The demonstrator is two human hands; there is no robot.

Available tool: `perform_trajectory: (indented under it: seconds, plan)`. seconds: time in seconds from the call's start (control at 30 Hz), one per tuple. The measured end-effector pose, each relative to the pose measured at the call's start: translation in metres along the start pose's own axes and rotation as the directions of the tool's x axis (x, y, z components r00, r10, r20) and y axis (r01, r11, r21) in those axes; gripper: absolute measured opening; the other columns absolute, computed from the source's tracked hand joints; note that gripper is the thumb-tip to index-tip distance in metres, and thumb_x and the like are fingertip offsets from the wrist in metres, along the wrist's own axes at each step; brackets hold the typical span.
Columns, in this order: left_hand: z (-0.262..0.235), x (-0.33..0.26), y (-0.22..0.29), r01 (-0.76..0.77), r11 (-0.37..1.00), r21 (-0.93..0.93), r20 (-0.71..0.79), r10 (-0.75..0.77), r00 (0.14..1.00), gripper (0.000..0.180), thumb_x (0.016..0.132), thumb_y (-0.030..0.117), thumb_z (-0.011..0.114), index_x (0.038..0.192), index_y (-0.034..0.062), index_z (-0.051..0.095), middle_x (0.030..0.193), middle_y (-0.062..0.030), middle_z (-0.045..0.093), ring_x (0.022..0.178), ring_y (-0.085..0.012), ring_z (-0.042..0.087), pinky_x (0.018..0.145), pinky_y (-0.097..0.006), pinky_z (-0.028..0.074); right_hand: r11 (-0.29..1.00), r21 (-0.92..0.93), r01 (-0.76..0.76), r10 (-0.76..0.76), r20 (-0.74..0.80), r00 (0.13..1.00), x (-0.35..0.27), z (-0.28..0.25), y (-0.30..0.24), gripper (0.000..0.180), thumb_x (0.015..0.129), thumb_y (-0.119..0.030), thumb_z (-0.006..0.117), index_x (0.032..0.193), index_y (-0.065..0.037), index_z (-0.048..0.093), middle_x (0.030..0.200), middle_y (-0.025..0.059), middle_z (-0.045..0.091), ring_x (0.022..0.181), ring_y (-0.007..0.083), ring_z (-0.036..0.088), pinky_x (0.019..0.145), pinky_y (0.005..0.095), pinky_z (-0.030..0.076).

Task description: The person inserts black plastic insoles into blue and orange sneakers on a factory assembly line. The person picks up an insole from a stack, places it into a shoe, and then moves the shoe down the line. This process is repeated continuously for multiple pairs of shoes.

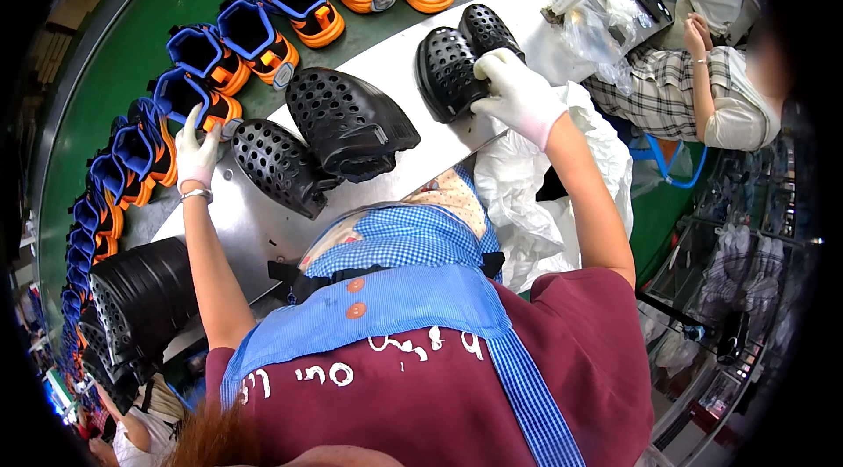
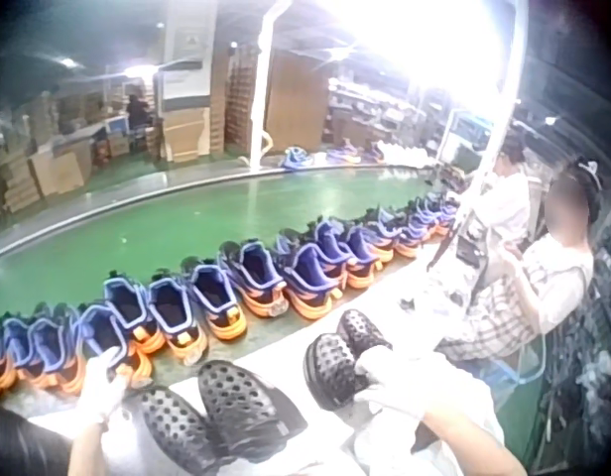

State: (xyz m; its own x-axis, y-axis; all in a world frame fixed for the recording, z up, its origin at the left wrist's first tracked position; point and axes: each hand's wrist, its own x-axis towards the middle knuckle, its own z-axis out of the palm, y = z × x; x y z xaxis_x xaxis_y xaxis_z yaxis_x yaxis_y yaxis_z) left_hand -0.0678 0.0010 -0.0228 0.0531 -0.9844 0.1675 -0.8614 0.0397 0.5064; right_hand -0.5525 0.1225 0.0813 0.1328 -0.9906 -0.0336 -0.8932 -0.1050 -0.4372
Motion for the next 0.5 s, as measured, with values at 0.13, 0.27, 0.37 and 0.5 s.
perform_trajectory:
  seconds: [0.13,0.27,0.37,0.5]
  plan:
    - [-0.019,0.001,-0.013,0.042,0.979,-0.202,0.263,0.012,0.965,0.07,0.083,0.033,0.07,0.145,0.0156,0.042,0.101,-0.0153,0.056,0.08,-0.0202,0.062,0.078,-0.033,0.05,0.998,0.029,-0.064,0.065,-0.028,0.997,0.003,-0.018,-0.017,0.038,0.068,-0.012,0.078,0.097,-0.006,0.055,0.096,0.0074,0.054,0.076,0.0217,0.061,0.071,0.0335,0.051]
    - [-0.03,-0.007,-0.015,-0.017,0.978,-0.21,0.177,0.055,0.983,0.068,0.085,0.033,0.068,0.145,0.0139,0.041,0.105,-0.0149,0.057,0.085,-0.0208,0.064,0.082,-0.034,0.05,0.998,0.06,-0.032,0.035,-0.058,0.998,0.007,-0.021,-0.021,0.038,0.067,-0.013,0.08,0.096,-0.005,0.056,0.092,0.0067,0.055,0.072,0.0191,0.058,0.069,0.0316,0.05]
    - [-0.04,-0.01,-0.003,0.015,0.977,-0.212,0.174,0.022,0.984,0.064,0.086,0.031,0.067,0.143,0.0114,0.044,0.108,-0.0161,0.058,0.087,-0.0209,0.064,0.083,-0.034,0.05,0.997,0.034,-0.064,0.065,-0.031,0.997,0.009,-0.019,-0.023,0.037,0.066,-0.011,0.08,0.094,-0.004,0.056,0.09,0.0064,0.055,0.072,0.0179,0.057,0.068,0.0307,0.05]
    - [-0.038,-0.011,-0.008,0.021,0.97,-0.241,0.193,0.027,0.981,0.06,0.086,0.03,0.068,0.139,0.0096,0.048,0.108,-0.0162,0.059,0.093,-0.0211,0.066,0.084,-0.033,0.05,0.998,0.048,-0.05,0.051,-0.031,0.998,0.01,-0.021,-0.017,0.037,0.067,-0.011,0.081,0.093,-0.003,0.057,0.089,0.0067,0.056,0.071,0.0176,0.057,0.069,0.03,0.05]
